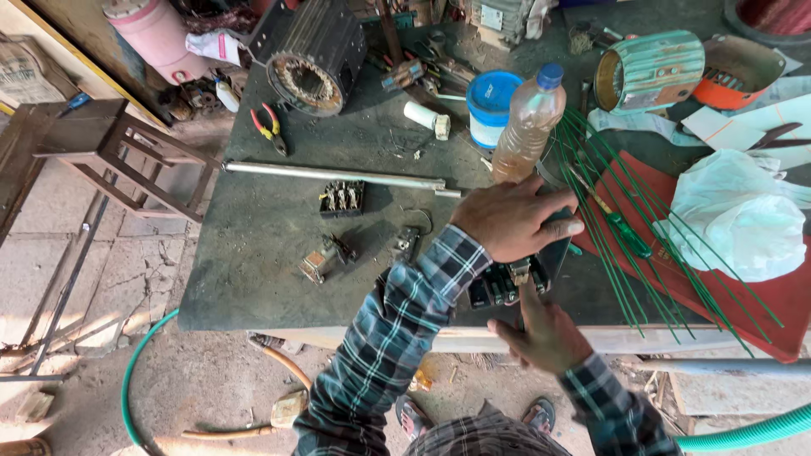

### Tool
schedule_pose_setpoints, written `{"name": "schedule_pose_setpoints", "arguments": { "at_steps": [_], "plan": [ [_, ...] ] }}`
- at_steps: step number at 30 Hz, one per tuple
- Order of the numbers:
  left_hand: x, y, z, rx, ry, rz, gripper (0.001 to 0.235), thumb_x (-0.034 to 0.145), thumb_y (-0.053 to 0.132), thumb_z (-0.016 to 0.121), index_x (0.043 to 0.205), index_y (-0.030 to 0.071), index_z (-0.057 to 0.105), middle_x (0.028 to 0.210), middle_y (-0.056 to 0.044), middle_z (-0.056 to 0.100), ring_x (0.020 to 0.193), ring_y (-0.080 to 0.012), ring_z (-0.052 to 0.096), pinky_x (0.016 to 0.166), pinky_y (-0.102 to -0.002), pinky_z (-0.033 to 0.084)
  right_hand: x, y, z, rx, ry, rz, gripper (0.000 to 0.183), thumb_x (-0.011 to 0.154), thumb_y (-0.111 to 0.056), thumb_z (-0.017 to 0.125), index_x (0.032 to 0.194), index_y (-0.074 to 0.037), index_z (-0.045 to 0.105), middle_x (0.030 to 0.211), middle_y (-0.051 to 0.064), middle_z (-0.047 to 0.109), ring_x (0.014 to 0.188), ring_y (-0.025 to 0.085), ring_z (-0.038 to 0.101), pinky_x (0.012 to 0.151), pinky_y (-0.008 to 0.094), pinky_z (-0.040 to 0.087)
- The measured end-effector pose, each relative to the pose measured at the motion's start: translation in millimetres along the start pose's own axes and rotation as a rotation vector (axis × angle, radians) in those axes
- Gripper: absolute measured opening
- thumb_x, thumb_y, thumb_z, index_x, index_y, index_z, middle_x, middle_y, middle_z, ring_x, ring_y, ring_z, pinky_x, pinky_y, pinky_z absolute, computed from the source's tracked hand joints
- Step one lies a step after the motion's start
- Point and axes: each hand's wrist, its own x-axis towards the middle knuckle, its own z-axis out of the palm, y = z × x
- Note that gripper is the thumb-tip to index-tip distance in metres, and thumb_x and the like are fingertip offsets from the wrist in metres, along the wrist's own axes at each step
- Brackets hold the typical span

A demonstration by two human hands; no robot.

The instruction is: The person uses a screwdriver to adjust small electrical components on a workbench. They repeatedly tighten or loosen screws on the components while holding them in place with their other hand.

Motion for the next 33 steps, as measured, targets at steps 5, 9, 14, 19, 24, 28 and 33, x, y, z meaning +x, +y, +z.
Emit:
{"name": "schedule_pose_setpoints", "arguments": {
  "at_steps": [5,9,14,19,24,28,33],
  "plan": [
    [-3,1,4,0.021,0.036,0.009,0.045,0.1,0.064,0.045,0.122,0.029,0.062,0.103,-0.009,0.064,0.089,-0.0315,0.073,0.072,-0.049,0.061,1,11,6,0.039,-0.029,-0.006,0.08,0.092,-0.027,0.074,0.147,-0.004,0.021,0.061,0.008,0.075,0.043,0.018,0.073,0.039,0.033,0.061],
    [-3,3,1,0.006,0.028,0.015,0.044,0.1,0.065,0.045,0.122,0.03,0.061,0.104,-0.009,0.065,0.089,-0.0312,0.074,0.075,-0.049,0.061,2,13,7,0.008,0.096,-0.156,0.101,0.085,-0.025,0.073,0.163,-0.01,0.01,0.06,0.007,0.074,0.039,0.018,0.071,0.036,0.034,0.059],
    [-2,3,4,0.01,0.004,-0.034,0.043,0.099,0.064,0.046,0.121,0.03,0.062,0.105,-0.01,0.065,0.092,-0.0332,0.073,0.074,-0.053,0.06,0,11,2,0.118,-0.027,0.0,0.087,0.09,-0.025,0.073,0.157,-0.01,0.019,0.061,0.007,0.072,0.042,0.016,0.069,0.035,0.034,0.058],
    [1,0,2,-0.008,0.057,0.014,0.044,0.101,0.065,0.045,0.124,0.031,0.062,0.106,-0.008,0.065,0.094,-0.0317,0.074,0.081,-0.05,0.061,2,8,0,0.082,0.041,-0.026,0.106,0.085,-0.023,0.073,0.165,-0.016,0.005,0.06,0.007,0.07,0.041,0.017,0.068,0.033,0.034,0.058],
    [-3,3,10,0.006,0.005,-0.028,0.044,0.098,0.064,0.047,0.121,0.03,0.063,0.107,-0.009,0.065,0.095,-0.0326,0.073,0.076,-0.052,0.06,0,18,6,0.108,-0.067,0.038,0.083,0.095,-0.026,0.071,0.155,-0.008,0.018,0.058,0.009,0.071,0.042,0.017,0.068,0.036,0.033,0.055],
    [2,-2,3,0.009,0.069,0.027,0.047,0.1,0.065,0.047,0.126,0.029,0.062,0.106,-0.009,0.065,0.094,-0.0316,0.074,0.082,-0.05,0.062,10,12,1,0.071,0.043,-0.079,0.105,0.086,-0.022,0.074,0.165,-0.015,0.005,0.054,0.009,0.068,0.038,0.018,0.068,0.033,0.034,0.057],
    [-2,1,12,0.005,0.005,-0.023,0.046,0.099,0.065,0.046,0.123,0.029,0.063,0.108,-0.009,0.065,0.096,-0.0317,0.074,0.078,-0.052,0.061,3,11,1,0.099,-0.06,0.053,0.089,0.094,-0.025,0.07,0.158,-0.012,0.009,0.054,0.008,0.071,0.038,0.018,0.066,0.035,0.033,0.054]
  ]
}}
